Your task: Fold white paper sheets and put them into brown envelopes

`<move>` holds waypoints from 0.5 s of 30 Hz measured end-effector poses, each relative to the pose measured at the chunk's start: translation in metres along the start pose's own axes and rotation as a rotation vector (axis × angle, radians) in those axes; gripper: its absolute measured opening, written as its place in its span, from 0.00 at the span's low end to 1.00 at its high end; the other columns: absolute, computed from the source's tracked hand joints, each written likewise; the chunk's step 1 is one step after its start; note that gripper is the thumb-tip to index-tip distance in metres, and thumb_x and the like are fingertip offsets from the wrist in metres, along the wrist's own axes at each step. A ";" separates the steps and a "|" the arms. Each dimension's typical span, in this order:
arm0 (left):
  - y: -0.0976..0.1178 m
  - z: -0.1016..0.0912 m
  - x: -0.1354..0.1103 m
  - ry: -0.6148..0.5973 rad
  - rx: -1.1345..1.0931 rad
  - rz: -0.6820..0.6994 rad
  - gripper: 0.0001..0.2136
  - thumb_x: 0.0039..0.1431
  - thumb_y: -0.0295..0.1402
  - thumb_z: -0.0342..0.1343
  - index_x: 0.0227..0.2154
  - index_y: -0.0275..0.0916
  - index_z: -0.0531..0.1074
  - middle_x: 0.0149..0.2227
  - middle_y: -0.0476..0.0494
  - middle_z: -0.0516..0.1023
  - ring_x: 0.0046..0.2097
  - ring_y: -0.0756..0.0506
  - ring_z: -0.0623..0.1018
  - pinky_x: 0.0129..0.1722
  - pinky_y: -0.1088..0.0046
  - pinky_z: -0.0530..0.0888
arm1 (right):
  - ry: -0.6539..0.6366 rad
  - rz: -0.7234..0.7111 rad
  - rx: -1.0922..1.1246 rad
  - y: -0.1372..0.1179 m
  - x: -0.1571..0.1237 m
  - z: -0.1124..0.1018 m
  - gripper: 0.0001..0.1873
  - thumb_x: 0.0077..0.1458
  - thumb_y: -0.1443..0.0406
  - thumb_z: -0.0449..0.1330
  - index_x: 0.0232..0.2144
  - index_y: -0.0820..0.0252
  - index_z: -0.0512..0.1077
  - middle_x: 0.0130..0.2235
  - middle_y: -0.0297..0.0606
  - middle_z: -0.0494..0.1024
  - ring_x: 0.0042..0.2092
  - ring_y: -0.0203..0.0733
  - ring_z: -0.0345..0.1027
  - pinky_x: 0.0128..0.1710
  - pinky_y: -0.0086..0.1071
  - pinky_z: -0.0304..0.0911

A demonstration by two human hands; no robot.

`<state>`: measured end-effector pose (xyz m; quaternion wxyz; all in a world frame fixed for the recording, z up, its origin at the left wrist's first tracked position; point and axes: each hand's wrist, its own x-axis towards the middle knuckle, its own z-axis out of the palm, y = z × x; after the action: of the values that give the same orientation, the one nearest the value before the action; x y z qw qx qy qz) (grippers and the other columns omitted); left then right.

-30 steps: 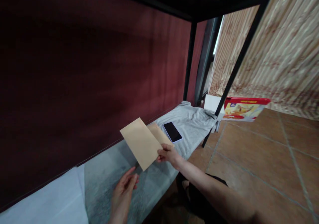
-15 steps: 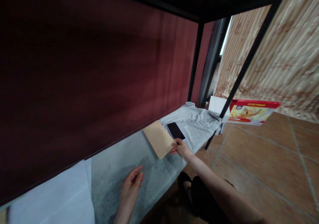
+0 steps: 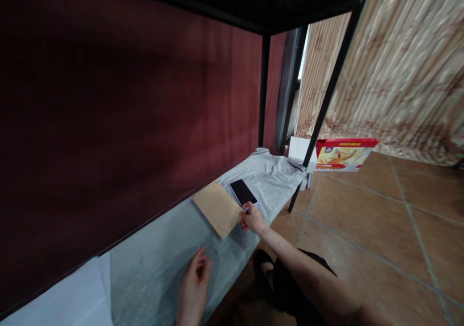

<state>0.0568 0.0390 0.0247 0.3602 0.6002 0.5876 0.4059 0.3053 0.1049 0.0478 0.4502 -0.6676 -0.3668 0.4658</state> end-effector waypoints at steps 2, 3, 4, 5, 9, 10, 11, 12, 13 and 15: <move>-0.001 0.010 0.003 -0.012 0.051 0.042 0.30 0.51 0.53 0.54 0.51 0.37 0.73 0.40 0.36 0.81 0.37 0.40 0.81 0.38 0.60 0.79 | 0.008 -0.001 0.004 0.000 0.000 0.001 0.08 0.57 0.67 0.55 0.38 0.52 0.60 0.21 0.22 0.67 0.20 0.36 0.67 0.20 0.28 0.66; 0.001 0.015 0.006 -0.019 0.079 0.061 0.30 0.53 0.52 0.54 0.53 0.37 0.71 0.42 0.35 0.81 0.37 0.40 0.81 0.38 0.60 0.79 | 0.009 -0.003 0.006 0.001 0.000 0.002 0.07 0.57 0.67 0.55 0.38 0.52 0.60 0.21 0.22 0.67 0.20 0.36 0.67 0.20 0.28 0.67; 0.004 0.020 0.010 -0.028 0.110 0.082 0.30 0.54 0.50 0.53 0.55 0.37 0.70 0.45 0.34 0.80 0.38 0.40 0.81 0.38 0.60 0.79 | 0.010 -0.007 0.007 0.001 0.000 0.002 0.07 0.58 0.67 0.54 0.38 0.52 0.60 0.21 0.22 0.67 0.20 0.36 0.67 0.20 0.28 0.67; 0.008 0.026 0.014 -0.036 0.150 0.105 0.29 0.55 0.48 0.54 0.57 0.37 0.68 0.47 0.33 0.80 0.40 0.39 0.81 0.39 0.59 0.79 | 0.011 -0.011 0.007 0.002 0.000 0.003 0.07 0.58 0.67 0.54 0.38 0.52 0.59 0.21 0.22 0.67 0.20 0.36 0.67 0.20 0.28 0.67; 0.033 0.047 0.030 -0.038 0.393 0.216 0.30 0.57 0.39 0.56 0.62 0.36 0.61 0.55 0.30 0.75 0.53 0.36 0.77 0.48 0.59 0.76 | 0.004 -0.022 -0.016 0.003 -0.001 0.005 0.07 0.59 0.68 0.51 0.39 0.51 0.58 0.22 0.23 0.67 0.21 0.37 0.69 0.21 0.29 0.67; 0.039 0.051 0.032 -0.035 0.468 0.235 0.30 0.58 0.37 0.55 0.63 0.36 0.60 0.56 0.30 0.75 0.55 0.36 0.76 0.50 0.60 0.75 | 0.001 -0.025 -0.031 0.003 0.000 0.005 0.07 0.59 0.68 0.51 0.39 0.52 0.58 0.22 0.23 0.67 0.21 0.37 0.69 0.21 0.29 0.67; 0.044 0.054 0.033 -0.033 0.542 0.246 0.29 0.60 0.36 0.54 0.64 0.35 0.59 0.55 0.29 0.75 0.56 0.37 0.76 0.50 0.61 0.74 | -0.002 -0.028 -0.052 0.004 0.000 0.005 0.07 0.59 0.68 0.51 0.40 0.52 0.58 0.22 0.23 0.67 0.21 0.37 0.69 0.21 0.29 0.67; 0.048 0.056 0.034 -0.035 0.609 0.250 0.28 0.62 0.35 0.52 0.64 0.35 0.58 0.55 0.29 0.75 0.55 0.37 0.76 0.49 0.63 0.74 | -0.004 -0.032 -0.078 0.004 0.000 0.004 0.07 0.59 0.68 0.52 0.40 0.52 0.59 0.22 0.23 0.67 0.21 0.37 0.69 0.21 0.28 0.66; 0.052 0.057 0.035 -0.038 0.666 0.248 0.27 0.64 0.35 0.50 0.64 0.35 0.58 0.55 0.29 0.75 0.54 0.38 0.77 0.48 0.64 0.74 | -0.006 -0.039 -0.111 0.004 0.000 0.003 0.07 0.59 0.68 0.52 0.40 0.52 0.60 0.21 0.23 0.67 0.20 0.37 0.68 0.20 0.28 0.65; 0.056 0.057 0.037 -0.045 0.741 0.250 0.24 0.65 0.34 0.48 0.63 0.35 0.60 0.55 0.30 0.74 0.54 0.39 0.77 0.47 0.66 0.74 | -0.003 -0.063 -0.196 0.004 0.000 -0.001 0.07 0.59 0.67 0.54 0.41 0.52 0.61 0.21 0.24 0.68 0.19 0.36 0.67 0.20 0.27 0.62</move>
<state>0.1311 0.0754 0.0541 0.0798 0.7653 0.6087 0.1937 0.3062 0.1038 0.0441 0.3967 -0.6958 -0.4322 0.4144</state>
